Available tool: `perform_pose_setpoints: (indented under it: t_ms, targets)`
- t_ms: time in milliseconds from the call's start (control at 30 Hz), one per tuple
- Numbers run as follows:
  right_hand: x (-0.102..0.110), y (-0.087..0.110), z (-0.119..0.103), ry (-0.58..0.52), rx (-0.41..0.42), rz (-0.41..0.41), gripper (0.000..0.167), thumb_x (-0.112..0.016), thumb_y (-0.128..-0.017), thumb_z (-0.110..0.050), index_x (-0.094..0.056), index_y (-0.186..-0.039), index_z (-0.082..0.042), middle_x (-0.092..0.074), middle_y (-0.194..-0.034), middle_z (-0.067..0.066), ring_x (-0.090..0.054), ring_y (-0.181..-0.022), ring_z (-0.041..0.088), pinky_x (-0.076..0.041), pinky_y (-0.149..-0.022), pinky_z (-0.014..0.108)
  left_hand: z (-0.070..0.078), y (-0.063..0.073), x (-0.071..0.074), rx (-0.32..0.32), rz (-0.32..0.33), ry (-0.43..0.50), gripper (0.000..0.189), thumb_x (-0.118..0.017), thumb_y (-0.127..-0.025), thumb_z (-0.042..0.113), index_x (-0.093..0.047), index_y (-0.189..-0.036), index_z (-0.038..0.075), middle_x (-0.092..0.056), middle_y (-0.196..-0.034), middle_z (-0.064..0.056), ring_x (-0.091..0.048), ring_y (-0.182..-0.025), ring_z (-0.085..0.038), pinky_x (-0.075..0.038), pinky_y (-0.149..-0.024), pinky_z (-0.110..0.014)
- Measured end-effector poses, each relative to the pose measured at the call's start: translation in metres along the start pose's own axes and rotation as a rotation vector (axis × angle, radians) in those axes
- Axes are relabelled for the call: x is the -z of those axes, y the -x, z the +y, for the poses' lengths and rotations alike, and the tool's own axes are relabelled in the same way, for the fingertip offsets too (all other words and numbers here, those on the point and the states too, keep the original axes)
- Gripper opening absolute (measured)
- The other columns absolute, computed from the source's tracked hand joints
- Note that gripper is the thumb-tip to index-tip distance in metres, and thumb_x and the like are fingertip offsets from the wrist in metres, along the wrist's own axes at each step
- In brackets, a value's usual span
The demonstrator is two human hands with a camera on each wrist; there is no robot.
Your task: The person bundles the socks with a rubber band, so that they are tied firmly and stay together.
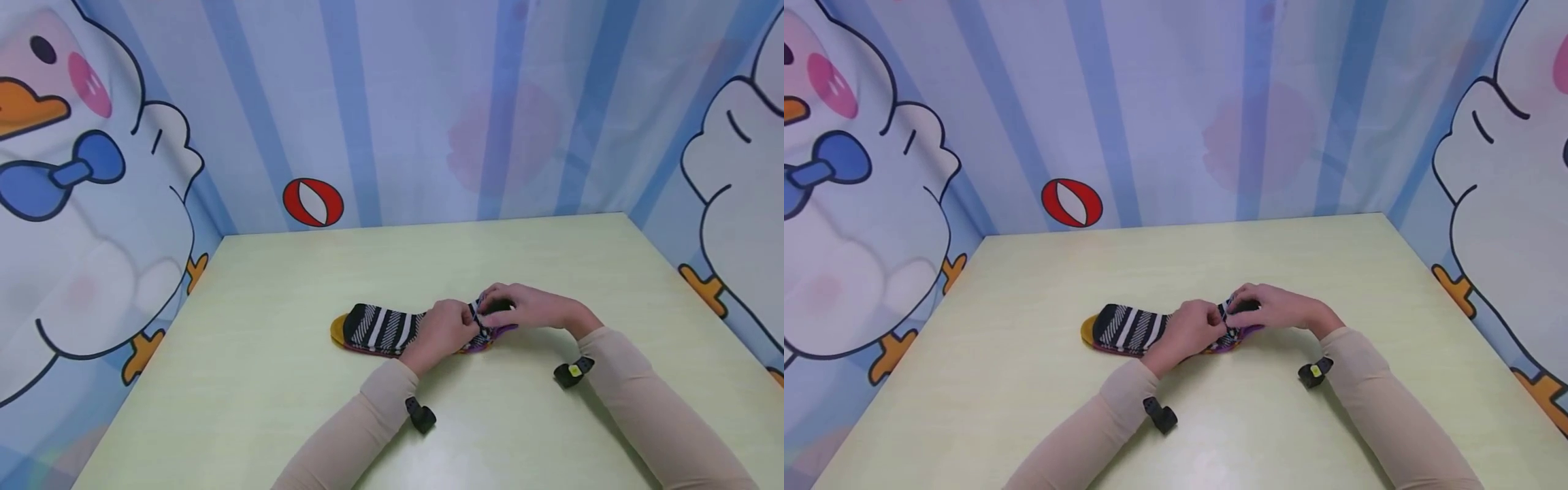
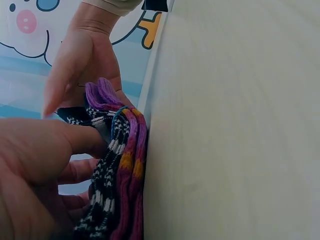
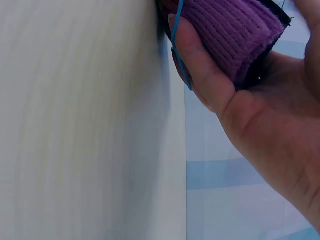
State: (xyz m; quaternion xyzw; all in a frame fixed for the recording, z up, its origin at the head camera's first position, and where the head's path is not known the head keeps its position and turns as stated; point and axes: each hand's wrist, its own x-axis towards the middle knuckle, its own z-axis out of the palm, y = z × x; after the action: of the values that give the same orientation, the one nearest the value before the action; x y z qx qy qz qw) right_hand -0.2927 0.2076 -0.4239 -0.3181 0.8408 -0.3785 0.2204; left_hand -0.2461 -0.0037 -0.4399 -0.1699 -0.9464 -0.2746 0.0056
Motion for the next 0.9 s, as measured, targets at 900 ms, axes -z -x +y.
perform_pose_setpoints:
  t_ms: [900]
  targets:
    - [-0.010,-0.004,-0.009,0.004,-0.123,0.058,0.049,-0.049,-0.094,-0.004,-0.047,-0.142,0.003,-0.057,-0.125,0.018,-0.056,-0.097,0.023,-0.047,-0.082,0.036,0.003,0.002,-0.004,-0.007,-0.068,-0.113,0.014,-0.067,-0.090,0.029,-0.060,-0.087,0.017,-0.052,-0.081,0.003,-0.050,-0.065,-0.013,-0.040,-0.053,-0.029]
